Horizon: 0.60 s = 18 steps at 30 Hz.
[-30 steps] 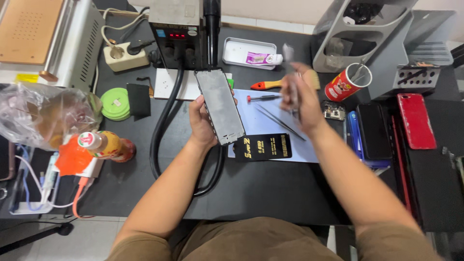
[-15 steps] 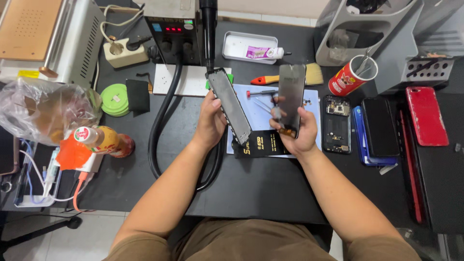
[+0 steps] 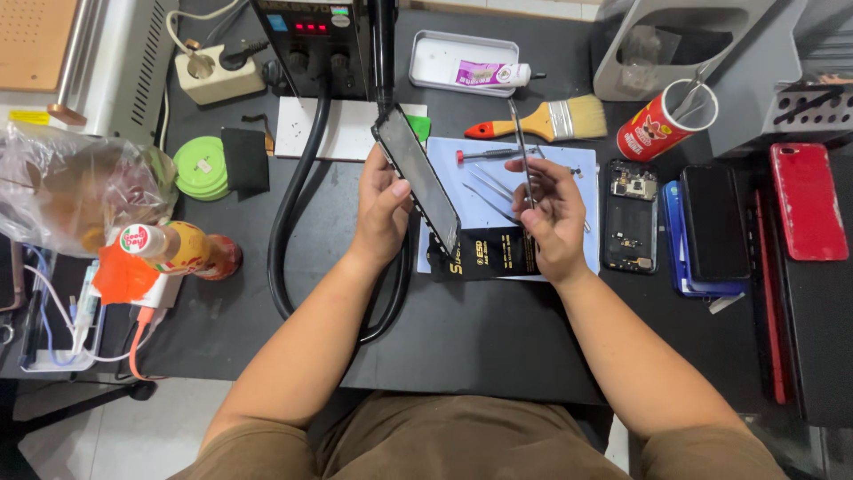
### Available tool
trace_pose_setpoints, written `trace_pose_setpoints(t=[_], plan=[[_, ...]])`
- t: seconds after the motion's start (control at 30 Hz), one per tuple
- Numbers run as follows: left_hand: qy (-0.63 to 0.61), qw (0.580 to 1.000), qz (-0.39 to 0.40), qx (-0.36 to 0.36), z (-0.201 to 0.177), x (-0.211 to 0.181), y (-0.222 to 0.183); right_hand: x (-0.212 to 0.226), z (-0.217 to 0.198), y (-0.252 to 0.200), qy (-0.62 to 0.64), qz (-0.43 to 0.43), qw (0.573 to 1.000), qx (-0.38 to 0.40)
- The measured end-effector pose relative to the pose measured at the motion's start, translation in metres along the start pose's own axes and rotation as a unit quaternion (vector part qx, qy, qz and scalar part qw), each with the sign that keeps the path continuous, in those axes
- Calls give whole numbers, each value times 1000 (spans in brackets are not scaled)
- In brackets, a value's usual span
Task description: The person applies adhesive to the edges of a smartphone screen frame, then aligns and presses the screen onto the phone body. They then use a screwdriver to tighten screws on the internal components.
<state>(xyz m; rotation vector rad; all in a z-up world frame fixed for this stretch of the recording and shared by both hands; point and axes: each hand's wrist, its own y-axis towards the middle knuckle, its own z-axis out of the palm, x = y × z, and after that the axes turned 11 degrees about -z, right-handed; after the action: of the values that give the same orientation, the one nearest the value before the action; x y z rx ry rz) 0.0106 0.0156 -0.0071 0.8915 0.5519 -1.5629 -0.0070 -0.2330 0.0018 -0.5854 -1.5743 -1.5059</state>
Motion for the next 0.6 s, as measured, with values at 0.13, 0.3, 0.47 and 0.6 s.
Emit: trace_pose_setpoints(t=[0.13, 0.3, 0.47, 0.6], plan=[[-5, 1000, -3, -7, -1, -3, 1, -1, 2, -4, 8, 10, 1000, 13], [6, 1000, -8, -17, -1, -2, -1, -1, 1, -9, -8, 29, 999, 27], [3, 1000, 9, -27, -7, 2, 0, 1, 0, -7, 11, 1, 998, 57], [18, 999, 4, -40, -11, 0, 1, 4, 2, -8, 2, 12, 997, 82]])
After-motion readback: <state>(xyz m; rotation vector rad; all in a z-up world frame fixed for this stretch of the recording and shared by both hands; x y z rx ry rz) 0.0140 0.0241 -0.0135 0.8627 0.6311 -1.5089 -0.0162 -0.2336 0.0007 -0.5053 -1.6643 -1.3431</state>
